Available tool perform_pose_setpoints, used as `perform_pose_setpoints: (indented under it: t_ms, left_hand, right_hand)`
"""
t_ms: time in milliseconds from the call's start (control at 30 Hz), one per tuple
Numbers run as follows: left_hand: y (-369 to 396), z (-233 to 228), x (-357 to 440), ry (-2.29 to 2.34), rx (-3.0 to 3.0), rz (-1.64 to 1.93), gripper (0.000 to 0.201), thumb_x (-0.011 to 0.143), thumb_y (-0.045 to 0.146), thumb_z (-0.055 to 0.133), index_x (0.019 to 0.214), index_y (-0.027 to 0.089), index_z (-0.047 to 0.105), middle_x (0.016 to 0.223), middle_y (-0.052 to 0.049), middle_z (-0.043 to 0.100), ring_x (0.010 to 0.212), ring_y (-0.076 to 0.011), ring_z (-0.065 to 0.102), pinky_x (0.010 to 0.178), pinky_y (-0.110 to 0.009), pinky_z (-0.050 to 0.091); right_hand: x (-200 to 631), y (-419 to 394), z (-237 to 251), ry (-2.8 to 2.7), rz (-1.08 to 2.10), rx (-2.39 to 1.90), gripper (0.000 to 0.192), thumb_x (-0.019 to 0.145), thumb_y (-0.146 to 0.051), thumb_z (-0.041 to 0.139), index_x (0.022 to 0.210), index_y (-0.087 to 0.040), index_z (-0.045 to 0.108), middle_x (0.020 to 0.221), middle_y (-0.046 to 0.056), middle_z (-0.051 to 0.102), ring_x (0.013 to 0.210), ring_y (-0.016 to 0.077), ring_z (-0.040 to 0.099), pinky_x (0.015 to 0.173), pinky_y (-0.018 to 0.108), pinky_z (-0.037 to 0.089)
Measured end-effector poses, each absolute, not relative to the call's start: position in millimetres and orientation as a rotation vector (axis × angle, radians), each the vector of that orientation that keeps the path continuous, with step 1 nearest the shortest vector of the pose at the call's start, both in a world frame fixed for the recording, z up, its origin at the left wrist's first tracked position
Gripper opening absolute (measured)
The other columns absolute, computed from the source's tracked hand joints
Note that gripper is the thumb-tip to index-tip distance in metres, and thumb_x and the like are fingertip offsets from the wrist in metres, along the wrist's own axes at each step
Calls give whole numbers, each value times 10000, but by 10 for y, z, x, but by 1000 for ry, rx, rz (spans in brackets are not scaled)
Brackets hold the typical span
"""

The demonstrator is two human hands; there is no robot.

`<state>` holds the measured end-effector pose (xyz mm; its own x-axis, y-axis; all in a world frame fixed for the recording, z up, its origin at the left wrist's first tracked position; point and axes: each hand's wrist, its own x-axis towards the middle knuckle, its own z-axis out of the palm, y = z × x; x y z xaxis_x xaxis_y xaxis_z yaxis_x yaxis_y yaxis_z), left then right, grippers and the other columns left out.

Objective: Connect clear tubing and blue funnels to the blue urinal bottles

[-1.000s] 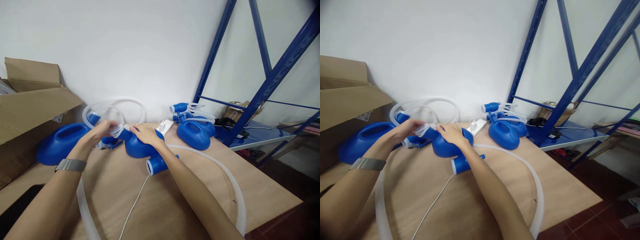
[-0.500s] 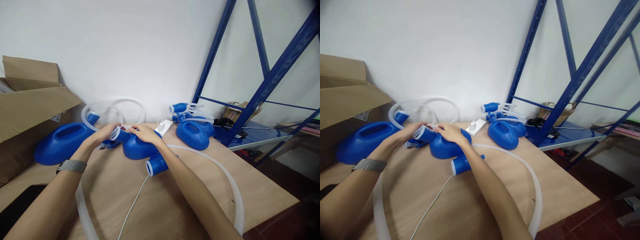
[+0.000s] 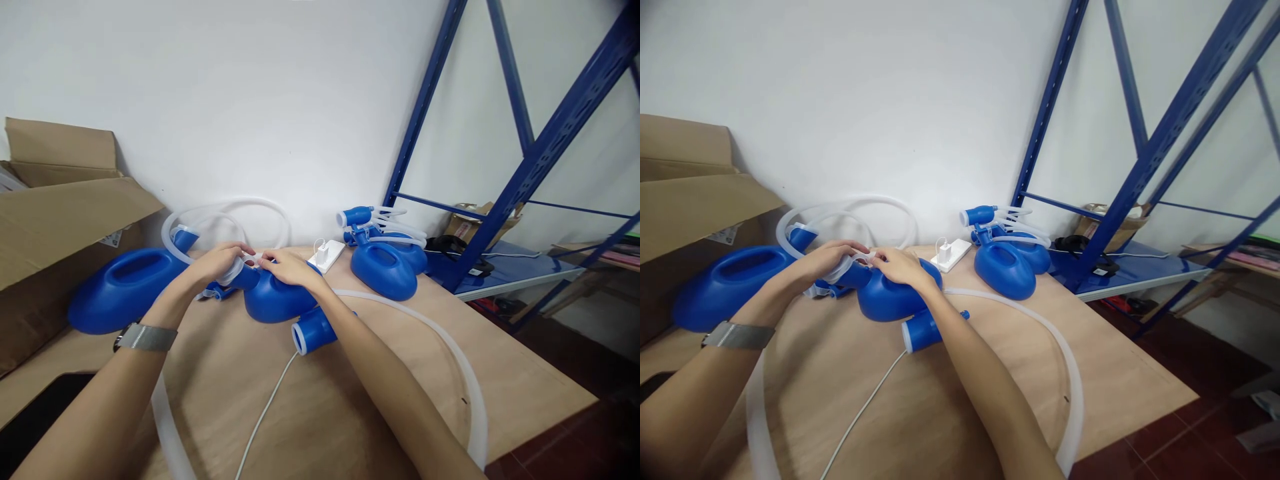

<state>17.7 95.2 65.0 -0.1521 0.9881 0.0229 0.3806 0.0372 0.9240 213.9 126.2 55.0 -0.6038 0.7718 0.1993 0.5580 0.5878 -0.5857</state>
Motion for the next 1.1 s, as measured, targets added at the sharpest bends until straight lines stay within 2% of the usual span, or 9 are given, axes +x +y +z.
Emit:
perform_pose_setpoints:
  t_ms: [200,300,367,433,633,800,933,1000,1100]
  left_hand:
    - [921,663,173,1625,1481,1060,399,741,573,646,884,227,785,916,-97,803,842,-301,714,655,-322,534]
    - [820,799,114,1632,1625,1005,508,620,628,790,964,254,798,1027,-76,798,935,-298,704,708,-289,526]
    - [741,898,69,1701,1813,876,683,512,626,866,1094,278,782,1053,-64,785,893,-296,705,691,-291,517]
    - [680,974,34,1782,1989,705,812,492,639,870,1208,278,743,984,-60,772,797,-291,705,660,-307,514]
    - [646,1037,23,1856,2166,575,718,571,577,858,1209,272,735,861,-34,728,758,-284,688,654,-310,499]
    - [668,1022,19,1854,2175,649,632,549,452,905,1139,289,747,967,-27,734,897,-295,699,732,-296,507]
    - [712,953,-15,1849,2145,802,608,558,404,895,1131,273,737,1094,-55,744,1046,-336,687,901,-338,518]
    - [735,914,-37,1809,2158,890,595,567,426,888,1117,259,734,1148,-74,743,1108,-356,675,955,-356,509]
    - [731,908,-42,1795,2232,966,632,609,515,855,1166,246,721,1125,-78,742,1127,-369,668,967,-373,503]
  right_hand:
    - [2147,1367,514,-2317,730,-1005,263,994,-359,503,849,-199,652,884,9,732,895,200,669,823,293,468]
    - [2152,1401,495,-2240,738,-997,258,975,-356,516,840,-184,652,855,12,710,861,185,649,799,283,462]
    - [2163,1418,500,-2198,739,-990,271,969,-367,513,833,-179,652,832,7,689,843,176,636,785,279,457]
    - [2187,1432,536,-2160,759,-958,286,960,-404,526,837,-179,653,820,-1,674,826,169,629,777,278,461]
    - [2474,1273,980,-1937,702,-705,217,907,-395,637,953,-185,661,986,21,718,968,171,657,936,317,490]
    - [3000,796,1453,-2326,661,-771,218,914,-422,652,982,-223,708,987,13,736,947,196,677,825,319,528]
    - [3124,622,1322,-2800,847,-893,528,606,-395,928,1094,-283,759,959,-12,755,792,182,700,633,256,502]
    - [3033,665,1085,-2979,840,-957,633,483,-394,975,1073,-289,769,956,-20,748,701,161,681,564,248,470]
    - [2852,796,733,-3146,654,-1128,816,299,-368,1009,1078,-287,780,965,-2,749,743,190,679,566,261,452]
